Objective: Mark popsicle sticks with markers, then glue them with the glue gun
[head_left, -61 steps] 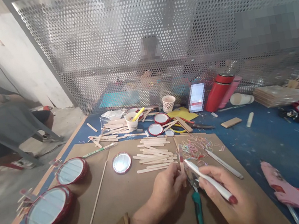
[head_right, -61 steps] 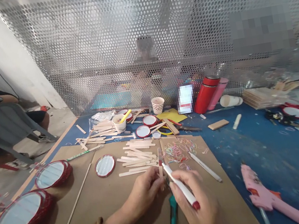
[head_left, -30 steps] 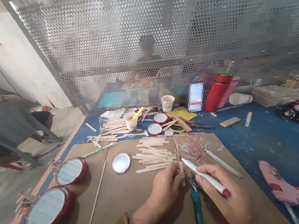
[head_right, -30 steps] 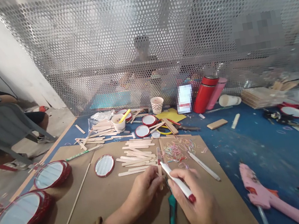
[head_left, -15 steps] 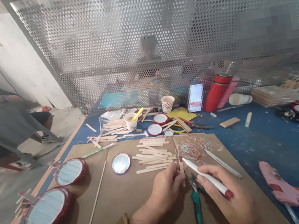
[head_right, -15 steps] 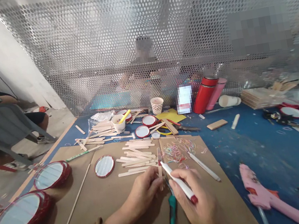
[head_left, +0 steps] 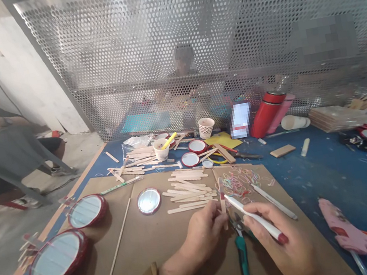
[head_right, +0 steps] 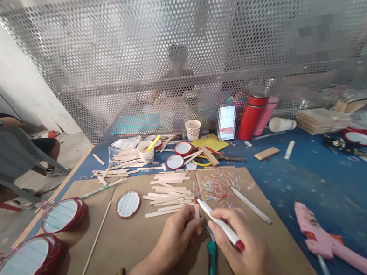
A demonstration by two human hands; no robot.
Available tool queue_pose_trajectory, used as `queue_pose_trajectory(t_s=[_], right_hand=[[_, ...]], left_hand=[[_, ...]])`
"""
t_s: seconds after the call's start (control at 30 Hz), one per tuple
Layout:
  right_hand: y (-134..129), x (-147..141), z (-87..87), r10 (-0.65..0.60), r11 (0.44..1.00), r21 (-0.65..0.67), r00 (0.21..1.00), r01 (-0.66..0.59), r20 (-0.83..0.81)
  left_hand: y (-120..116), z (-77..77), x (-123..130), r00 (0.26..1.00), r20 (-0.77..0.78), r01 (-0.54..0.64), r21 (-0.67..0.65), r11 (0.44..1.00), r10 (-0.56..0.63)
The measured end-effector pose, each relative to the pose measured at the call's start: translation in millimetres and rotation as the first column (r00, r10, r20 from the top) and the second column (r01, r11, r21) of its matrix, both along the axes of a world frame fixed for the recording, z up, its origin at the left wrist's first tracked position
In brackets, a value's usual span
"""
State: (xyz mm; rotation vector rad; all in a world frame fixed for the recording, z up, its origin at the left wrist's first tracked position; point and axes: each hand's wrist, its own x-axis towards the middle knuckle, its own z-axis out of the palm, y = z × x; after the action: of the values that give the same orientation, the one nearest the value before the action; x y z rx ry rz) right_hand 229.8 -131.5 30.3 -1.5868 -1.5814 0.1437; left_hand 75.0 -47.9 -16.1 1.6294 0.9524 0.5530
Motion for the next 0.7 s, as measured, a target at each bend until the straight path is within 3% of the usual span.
queue_pose_trajectory(t_s=[0.17, 0.37, 0.7], right_hand=[[-1.3, 2.1, 0.8, -0.003, 0.999, -0.043, 1.000, 0.003, -0.006], [-2.1, 1.3, -3.2, -0.018, 0.999, 0.045, 0.999, 0.021, -0.046], [-2.6, 0.7, -4.5, -0.052, 0.999, -0.011, 0.993, 0.051, -0.107]], left_hand=[[-0.1, 0.1, 0.3, 1.000, -0.006, -0.003, 0.001, 1.000, 0.003], [-0.1, -3.2, 0.3, 1.000, 0.019, -0.003, 0.002, 1.000, 0.003], [0.3, -0.7, 0.5, 1.000, 0.020, 0.000, -0.004, 1.000, 0.000]])
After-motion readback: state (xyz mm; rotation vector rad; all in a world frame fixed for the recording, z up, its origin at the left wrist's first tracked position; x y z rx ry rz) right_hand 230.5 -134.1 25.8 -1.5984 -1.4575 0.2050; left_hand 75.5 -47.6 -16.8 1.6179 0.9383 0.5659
